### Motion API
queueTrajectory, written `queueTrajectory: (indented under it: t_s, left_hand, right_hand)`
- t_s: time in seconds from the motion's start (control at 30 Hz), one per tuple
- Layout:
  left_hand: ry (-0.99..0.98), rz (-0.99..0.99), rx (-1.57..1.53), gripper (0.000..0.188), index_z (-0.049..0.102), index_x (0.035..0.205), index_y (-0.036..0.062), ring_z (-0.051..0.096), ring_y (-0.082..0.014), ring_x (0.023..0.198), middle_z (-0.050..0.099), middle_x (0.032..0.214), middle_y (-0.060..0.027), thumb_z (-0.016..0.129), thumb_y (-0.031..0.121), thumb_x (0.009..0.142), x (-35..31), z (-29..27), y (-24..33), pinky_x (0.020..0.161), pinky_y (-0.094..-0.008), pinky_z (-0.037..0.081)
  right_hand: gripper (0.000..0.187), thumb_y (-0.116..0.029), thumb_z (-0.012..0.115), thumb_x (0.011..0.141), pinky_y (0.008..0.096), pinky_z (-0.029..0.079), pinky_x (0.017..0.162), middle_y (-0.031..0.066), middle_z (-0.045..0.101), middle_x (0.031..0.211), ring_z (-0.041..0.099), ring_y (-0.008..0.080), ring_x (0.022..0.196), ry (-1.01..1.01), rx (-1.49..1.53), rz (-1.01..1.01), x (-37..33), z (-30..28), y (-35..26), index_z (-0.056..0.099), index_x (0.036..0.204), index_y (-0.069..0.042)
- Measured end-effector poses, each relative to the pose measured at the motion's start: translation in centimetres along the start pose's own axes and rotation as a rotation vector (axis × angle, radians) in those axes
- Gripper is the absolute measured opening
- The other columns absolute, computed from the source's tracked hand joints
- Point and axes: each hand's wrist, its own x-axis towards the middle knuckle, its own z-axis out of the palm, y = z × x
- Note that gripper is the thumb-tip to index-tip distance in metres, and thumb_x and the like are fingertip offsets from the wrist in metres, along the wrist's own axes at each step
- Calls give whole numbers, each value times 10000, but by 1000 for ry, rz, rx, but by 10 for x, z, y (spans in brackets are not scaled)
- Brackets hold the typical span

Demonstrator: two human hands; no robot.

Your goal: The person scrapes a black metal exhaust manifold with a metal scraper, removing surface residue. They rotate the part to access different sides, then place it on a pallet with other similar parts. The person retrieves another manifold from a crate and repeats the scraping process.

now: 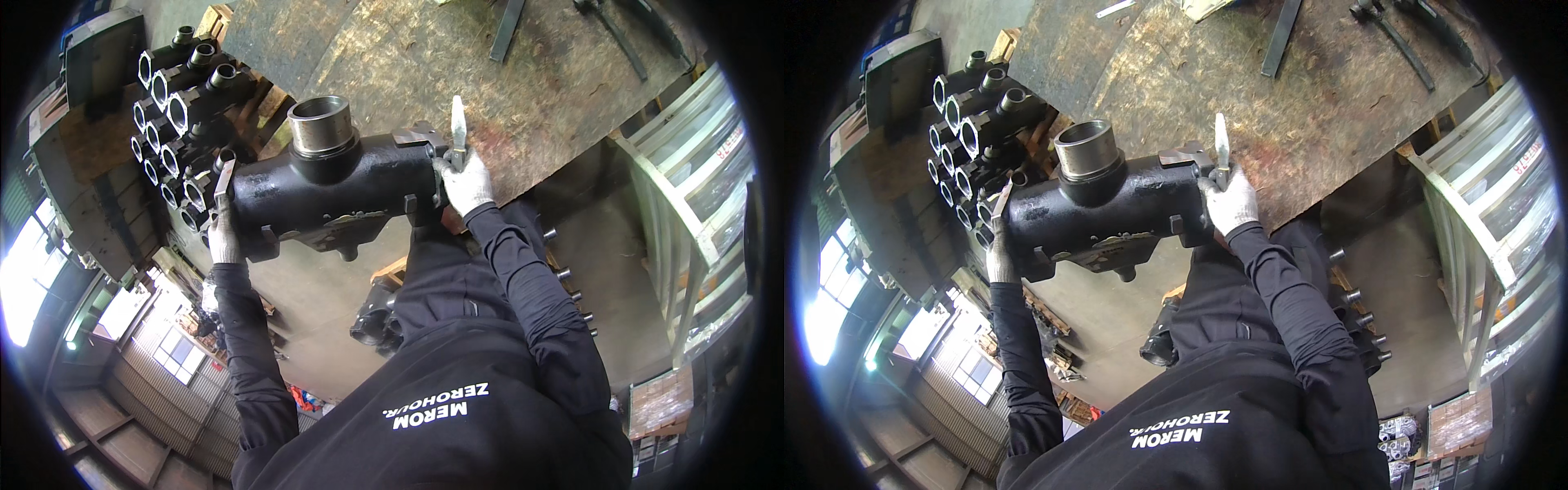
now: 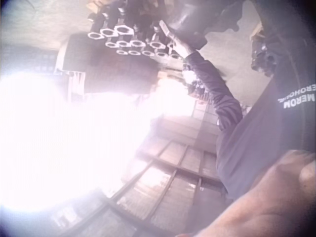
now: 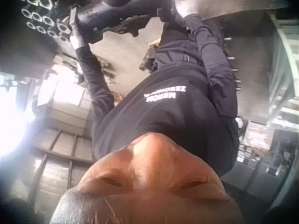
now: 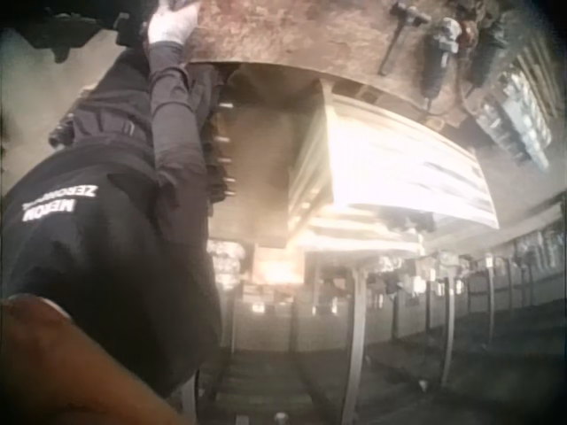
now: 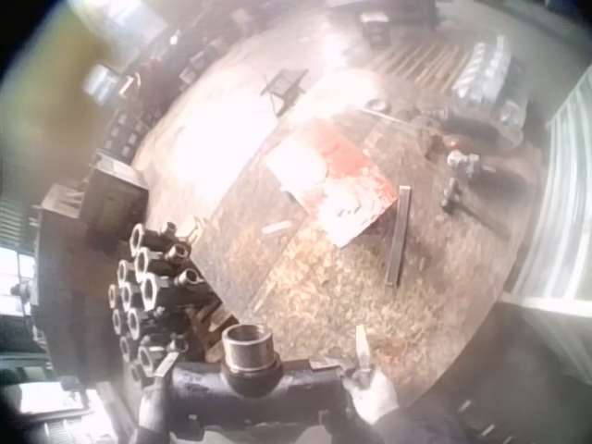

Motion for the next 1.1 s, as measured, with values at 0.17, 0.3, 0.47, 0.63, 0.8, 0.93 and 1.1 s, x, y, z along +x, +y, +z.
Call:
queueTrajectory:
  t_s: [0.17,0.3,0.47,0.63,0.8,0.93,1.1]
  left_hand:
    - [4,46,119,809,701,1149,-82,661,-198,884,718,994,-114,592,698,966,-7,6,3,785,-350,545]
    - [53,59,246,855,725,1053,-102,636,-195,801,710,896,-116,508,723,991,-15,5,-1,726,-337,525]
    - [-46,595,989,749,268,1646,276,711,-289,896,718,1031,-199,630,130,1006,-31,-9,-12,851,-395,568]
    - [1,66,174,622,676,1221,-80,628,-180,737,704,876,-113,610,511,1040,-60,7,0,700,-326,529]
    - [56,73,104,711,728,1054,-93,612,-137,754,720,898,-71,597,604,1017,-75,23,23,680,-278,491]
    - [69,-41,45,713,742,1059,-46,645,-162,776,740,944,-84,568,644,1011,-68,23,22,750,-302,518]
    - [81,-79,35,678,700,1209,-48,676,-178,860,738,1048,-109,565,593,1033,-74,21,17,779,-317,538]
  right_hand:
    - [376,-323,760,929,476,573,745,192,734,951,725,415,873,91,-258,-282,-12,-1,-25,605,1142,-55]
    - [401,-370,734,950,500,572,729,188,733,935,723,426,856,65,-333,-283,-20,-9,-38,597,1184,-75]
    - [442,-427,597,1042,514,564,752,246,727,974,718,456,906,227,-375,-309,15,-52,-59,557,1280,-56]
    - [403,-329,560,1072,483,579,831,206,706,1190,721,415,994,369,-311,-772,79,-102,-97,519,1399,-99]
    - [353,-287,626,1021,442,577,855,132,716,1150,718,357,992,472,-512,-909,126,-126,-141,631,1347,-151]
    - [304,-295,660,999,458,563,838,138,694,1113,707,354,983,445,-533,-792,136,-131,-165,706,1290,-224]
    - [306,-328,691,967,434,570,795,106,690,1061,705,339,921,392,-759,-809,130,-133,-174,717,1271,-319]
